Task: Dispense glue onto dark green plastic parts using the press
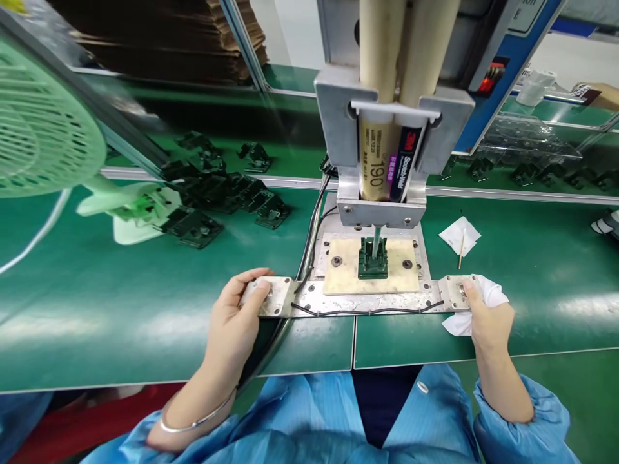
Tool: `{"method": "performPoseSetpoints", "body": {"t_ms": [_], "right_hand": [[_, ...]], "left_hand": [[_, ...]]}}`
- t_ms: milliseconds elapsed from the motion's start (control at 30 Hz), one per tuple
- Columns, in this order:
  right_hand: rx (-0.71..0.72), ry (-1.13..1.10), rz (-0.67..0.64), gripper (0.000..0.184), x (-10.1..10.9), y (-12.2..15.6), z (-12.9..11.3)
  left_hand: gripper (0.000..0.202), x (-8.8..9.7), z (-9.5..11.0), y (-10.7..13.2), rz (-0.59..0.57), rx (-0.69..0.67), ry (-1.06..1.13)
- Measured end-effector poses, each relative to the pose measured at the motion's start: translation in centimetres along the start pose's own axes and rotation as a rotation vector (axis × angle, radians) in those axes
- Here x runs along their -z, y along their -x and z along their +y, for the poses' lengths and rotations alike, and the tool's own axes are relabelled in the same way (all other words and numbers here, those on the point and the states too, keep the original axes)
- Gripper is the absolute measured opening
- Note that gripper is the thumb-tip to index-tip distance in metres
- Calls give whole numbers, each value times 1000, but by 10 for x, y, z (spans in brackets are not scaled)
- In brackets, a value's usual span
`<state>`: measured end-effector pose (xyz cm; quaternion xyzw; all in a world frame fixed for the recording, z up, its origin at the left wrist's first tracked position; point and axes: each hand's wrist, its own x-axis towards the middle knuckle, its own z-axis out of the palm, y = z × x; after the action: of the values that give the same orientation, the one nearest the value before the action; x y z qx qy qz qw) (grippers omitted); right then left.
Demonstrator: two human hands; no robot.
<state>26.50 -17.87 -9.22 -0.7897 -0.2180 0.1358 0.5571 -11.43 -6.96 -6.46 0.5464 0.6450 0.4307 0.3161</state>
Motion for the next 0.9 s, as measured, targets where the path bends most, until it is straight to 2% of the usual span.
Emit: {"method": "performPoseSetpoints", "body": {"t_ms": [100,167,200,267,333,400,433,500,567,667,800,900], "right_hand": [[-13,2,-10,59,0,0,3],[-17,3,-17,59,1,0,5],[-20,9,-16,60,1,0,5],[-26,24,-5,62,1,0,4],[-30,37,-2,63,1,0,3],[-38,32,-3,64,1,1,3],[-39,25,-4,64,1,1,3],[-36,10,-7,64,1,1,4],[-21,0,-13,65,1,0,6],[-20,-8,-36,65,1,0,8],[-18,-16,-45,64,1,-1,9],[-11,-33,-46,63,0,-1,9]], "left_hand": [[37,4,23,5,87,-123,-121],[42,1,44,4,48,-249,-176],[47,-3,54,2,-34,-291,-187],[65,-16,72,-6,-269,-311,-173],[89,-35,85,-17,-499,-267,-126],[103,-56,91,-28,-657,-221,-95],[102,-66,92,-32,-709,-203,-78],[86,-80,94,-37,-788,-181,-29],[69,-86,97,-39,-853,-159,64],[60,-82,106,-36,-899,-50,174],[41,-69,120,-29,-923,110,48],[50,-63,127,-22,-1006,246,-39]]}}
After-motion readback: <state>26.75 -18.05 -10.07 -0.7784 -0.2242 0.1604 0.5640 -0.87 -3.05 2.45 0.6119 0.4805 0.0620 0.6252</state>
